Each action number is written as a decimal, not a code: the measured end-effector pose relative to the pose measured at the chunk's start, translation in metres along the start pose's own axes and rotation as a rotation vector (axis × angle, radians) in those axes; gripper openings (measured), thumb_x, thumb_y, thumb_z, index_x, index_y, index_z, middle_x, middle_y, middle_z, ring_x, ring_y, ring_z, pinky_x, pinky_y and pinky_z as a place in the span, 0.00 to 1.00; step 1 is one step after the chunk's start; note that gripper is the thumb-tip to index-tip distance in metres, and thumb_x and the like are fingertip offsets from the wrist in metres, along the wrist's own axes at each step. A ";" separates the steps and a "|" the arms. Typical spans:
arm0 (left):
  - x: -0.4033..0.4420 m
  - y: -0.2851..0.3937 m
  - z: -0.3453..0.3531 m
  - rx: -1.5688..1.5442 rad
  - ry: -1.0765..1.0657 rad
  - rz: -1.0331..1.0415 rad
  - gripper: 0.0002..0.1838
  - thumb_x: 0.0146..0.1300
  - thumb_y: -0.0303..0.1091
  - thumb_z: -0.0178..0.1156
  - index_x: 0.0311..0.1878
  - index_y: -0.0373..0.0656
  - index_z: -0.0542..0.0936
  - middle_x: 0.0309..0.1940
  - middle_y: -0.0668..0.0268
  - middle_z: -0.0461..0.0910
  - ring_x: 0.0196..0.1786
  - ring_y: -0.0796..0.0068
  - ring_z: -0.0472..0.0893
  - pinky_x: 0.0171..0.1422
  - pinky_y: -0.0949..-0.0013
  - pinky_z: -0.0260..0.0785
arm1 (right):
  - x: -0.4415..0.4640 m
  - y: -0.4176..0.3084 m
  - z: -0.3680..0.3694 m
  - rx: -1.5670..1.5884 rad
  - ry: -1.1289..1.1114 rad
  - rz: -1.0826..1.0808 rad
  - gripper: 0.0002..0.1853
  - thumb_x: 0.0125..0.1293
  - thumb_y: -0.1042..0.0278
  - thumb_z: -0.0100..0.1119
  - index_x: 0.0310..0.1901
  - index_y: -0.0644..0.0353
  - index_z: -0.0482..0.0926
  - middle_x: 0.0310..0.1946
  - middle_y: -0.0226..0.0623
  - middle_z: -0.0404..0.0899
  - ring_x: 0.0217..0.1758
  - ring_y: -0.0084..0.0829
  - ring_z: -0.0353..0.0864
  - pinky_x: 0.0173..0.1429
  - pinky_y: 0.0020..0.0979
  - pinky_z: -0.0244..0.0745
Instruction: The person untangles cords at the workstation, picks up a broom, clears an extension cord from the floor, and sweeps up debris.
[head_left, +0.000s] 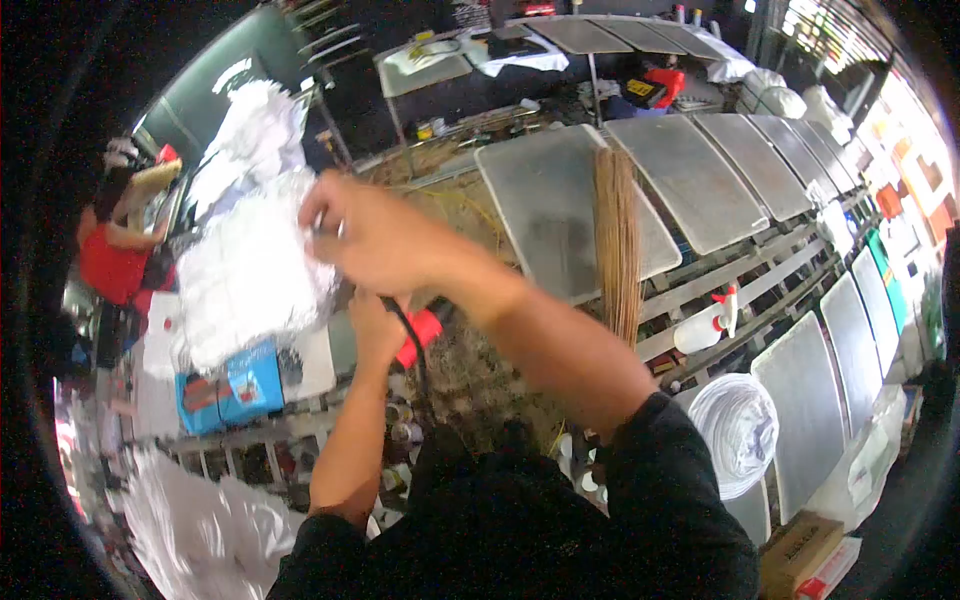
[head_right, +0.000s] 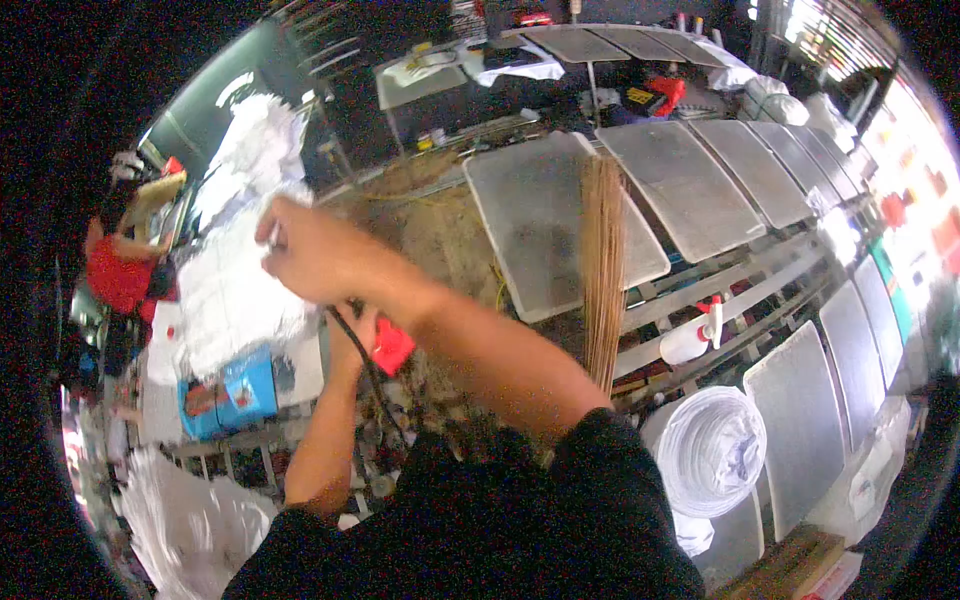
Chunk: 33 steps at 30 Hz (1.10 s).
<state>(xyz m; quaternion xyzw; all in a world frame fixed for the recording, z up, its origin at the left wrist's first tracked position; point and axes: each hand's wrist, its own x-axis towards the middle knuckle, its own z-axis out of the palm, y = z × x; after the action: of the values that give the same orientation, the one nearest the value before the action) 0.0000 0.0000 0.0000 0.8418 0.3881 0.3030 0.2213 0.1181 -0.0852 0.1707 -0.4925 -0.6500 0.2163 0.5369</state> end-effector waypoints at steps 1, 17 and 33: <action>0.010 -0.001 -0.001 -0.307 -0.021 0.048 0.25 0.59 0.46 0.59 0.52 0.36 0.73 0.55 0.45 0.71 0.64 0.59 0.68 0.62 0.53 0.58 | 0.001 0.015 0.010 0.007 -0.028 0.018 0.17 0.58 0.68 0.59 0.47 0.62 0.69 0.34 0.39 0.76 0.36 0.33 0.76 0.42 0.33 0.72; 0.404 0.006 0.050 -0.620 -0.144 -0.026 0.08 0.58 0.26 0.58 0.24 0.42 0.72 0.24 0.74 0.67 0.27 0.81 0.62 0.32 0.75 0.57 | -0.059 0.348 -0.045 0.167 -0.106 0.898 0.27 0.66 0.40 0.46 0.36 0.62 0.72 0.29 0.39 0.74 0.34 0.34 0.73 0.43 0.38 0.67; 0.659 -0.032 0.174 -0.884 -0.759 0.283 0.22 0.70 0.49 0.45 0.25 0.43 0.70 0.17 0.70 0.69 0.18 0.80 0.67 0.23 0.73 0.58 | 0.388 0.448 -0.155 -0.339 -0.497 0.571 0.19 0.60 0.57 0.48 0.29 0.68 0.78 0.23 0.44 0.79 0.23 0.37 0.78 0.32 0.40 0.74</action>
<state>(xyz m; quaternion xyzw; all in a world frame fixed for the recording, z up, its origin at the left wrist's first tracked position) 0.4413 0.5137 0.0789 0.7627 0.0031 0.1405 0.6313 0.4656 0.4038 0.0472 -0.6671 -0.6235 0.3589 0.1933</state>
